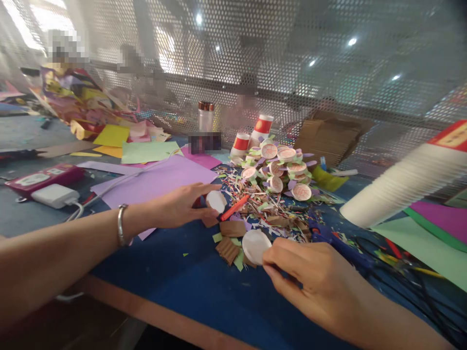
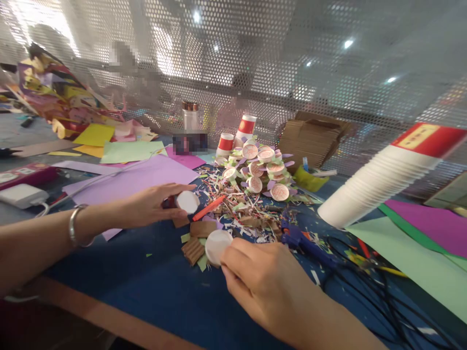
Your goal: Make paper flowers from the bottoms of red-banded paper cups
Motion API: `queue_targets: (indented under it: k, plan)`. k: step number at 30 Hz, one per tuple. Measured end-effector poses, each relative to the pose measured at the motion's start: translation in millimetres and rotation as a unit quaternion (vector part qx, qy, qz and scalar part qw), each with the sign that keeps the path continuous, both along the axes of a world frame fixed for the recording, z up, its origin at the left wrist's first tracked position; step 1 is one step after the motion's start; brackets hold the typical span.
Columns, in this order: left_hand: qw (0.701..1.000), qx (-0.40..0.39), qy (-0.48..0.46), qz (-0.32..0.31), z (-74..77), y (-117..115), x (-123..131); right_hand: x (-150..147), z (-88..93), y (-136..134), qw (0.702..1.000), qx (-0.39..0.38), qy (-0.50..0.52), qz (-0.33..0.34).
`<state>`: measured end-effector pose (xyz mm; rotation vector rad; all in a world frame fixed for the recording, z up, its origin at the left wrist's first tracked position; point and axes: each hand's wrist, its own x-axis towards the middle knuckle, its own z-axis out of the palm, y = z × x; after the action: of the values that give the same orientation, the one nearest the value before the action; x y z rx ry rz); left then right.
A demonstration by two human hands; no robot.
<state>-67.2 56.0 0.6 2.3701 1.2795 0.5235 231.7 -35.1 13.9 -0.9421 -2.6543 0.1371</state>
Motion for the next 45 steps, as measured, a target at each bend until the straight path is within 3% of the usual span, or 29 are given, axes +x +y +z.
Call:
queue_targets:
  k: [2, 6, 13, 19, 27, 33, 41, 43, 45]
  plan:
    - [0.999, 0.007, 0.033, 0.014, 0.0, -3, 4, -2, -0.3, -3, 1.0, 0.001, 0.004, 0.011]
    - [0.996, 0.081, 0.037, 0.006, 14.3, -19, 11, -8, 2.5, -11, 0.999, -0.007, -0.018, 0.05]
    - [0.984, 0.09, 0.084, -0.127, 20.7, -28, 44, -23, 4.0, -18, 0.992, -0.002, -0.079, 0.099]
    - [0.983, 0.044, 0.129, -0.122, 30.1, -17, 66, -27, 5.6, -22, 0.993, -0.011, -0.092, 0.075]
    - [0.987, 0.039, 0.115, -0.102, 17.1, -5, 47, -26, 1.0, -22, 0.994, 0.002, -0.071, 0.081]
    - [0.985, 0.028, 0.155, -0.073, 20.2, -7, 48, -20, -2.2, -17, 0.995, 0.003, -0.044, 0.086]
    - [0.985, 0.098, 0.136, 0.038, 36.6, -2, 27, 6, -1.7, 7, 0.999, 0.028, -0.023, -0.034]
    - [0.989, 0.094, 0.114, 0.024, 41.9, -6, 29, 12, -1.1, 12, 0.996, 0.022, -0.045, -0.067]
    - [0.993, 0.042, 0.106, -0.027, 44.2, -12, 33, 15, -1.0, 15, 0.992, 0.006, -0.079, -0.098]
